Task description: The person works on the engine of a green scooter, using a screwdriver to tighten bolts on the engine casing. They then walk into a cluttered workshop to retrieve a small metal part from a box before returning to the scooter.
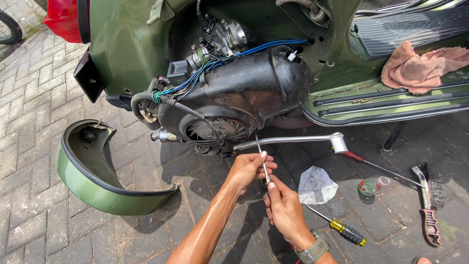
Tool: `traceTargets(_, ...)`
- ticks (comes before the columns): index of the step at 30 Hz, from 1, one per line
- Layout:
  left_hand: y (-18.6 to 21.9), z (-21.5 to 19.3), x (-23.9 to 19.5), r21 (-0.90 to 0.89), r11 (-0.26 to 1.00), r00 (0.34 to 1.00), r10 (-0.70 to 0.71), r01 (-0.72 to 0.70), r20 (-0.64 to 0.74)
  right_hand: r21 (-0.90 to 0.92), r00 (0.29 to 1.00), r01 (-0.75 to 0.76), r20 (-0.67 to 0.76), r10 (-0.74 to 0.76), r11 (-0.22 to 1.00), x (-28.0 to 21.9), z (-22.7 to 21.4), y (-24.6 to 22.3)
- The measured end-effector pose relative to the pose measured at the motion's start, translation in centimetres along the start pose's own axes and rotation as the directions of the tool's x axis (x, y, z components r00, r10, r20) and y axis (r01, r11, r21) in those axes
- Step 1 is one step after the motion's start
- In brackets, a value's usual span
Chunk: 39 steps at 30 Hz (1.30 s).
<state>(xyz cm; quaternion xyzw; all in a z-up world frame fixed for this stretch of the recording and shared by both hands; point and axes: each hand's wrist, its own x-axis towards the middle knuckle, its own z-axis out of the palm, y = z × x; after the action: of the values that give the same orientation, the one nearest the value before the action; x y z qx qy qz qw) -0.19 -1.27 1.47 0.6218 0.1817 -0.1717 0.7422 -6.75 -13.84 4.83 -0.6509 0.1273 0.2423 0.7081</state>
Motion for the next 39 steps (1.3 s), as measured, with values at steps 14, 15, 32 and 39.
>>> traceTargets(14,1.0,1.2,-1.4,0.097,0.995,0.999,-0.035,0.037,-0.017,0.385,0.988,-0.117,0.137,0.068,0.916,0.9,-1.3,0.3)
traceTargets(15,0.7,1.4,-1.7,0.141,0.984,0.993,-0.114,0.109,0.034,0.347,0.984,-0.132,0.161,0.079,0.929,0.9,-1.7,0.7)
traceTargets(32,1.2,2.2,-1.3,-0.149,0.965,0.974,-0.222,0.214,-0.041,0.087,0.776,0.631,-0.071,-0.627,0.771,4.7,-5.3,-17.6)
traceTargets(39,6.6,0.6,-5.6,-0.074,0.956,0.958,-0.278,0.283,0.076,0.689,0.962,0.264,-0.133,-0.239,0.675,10.9,-1.0,-28.0)
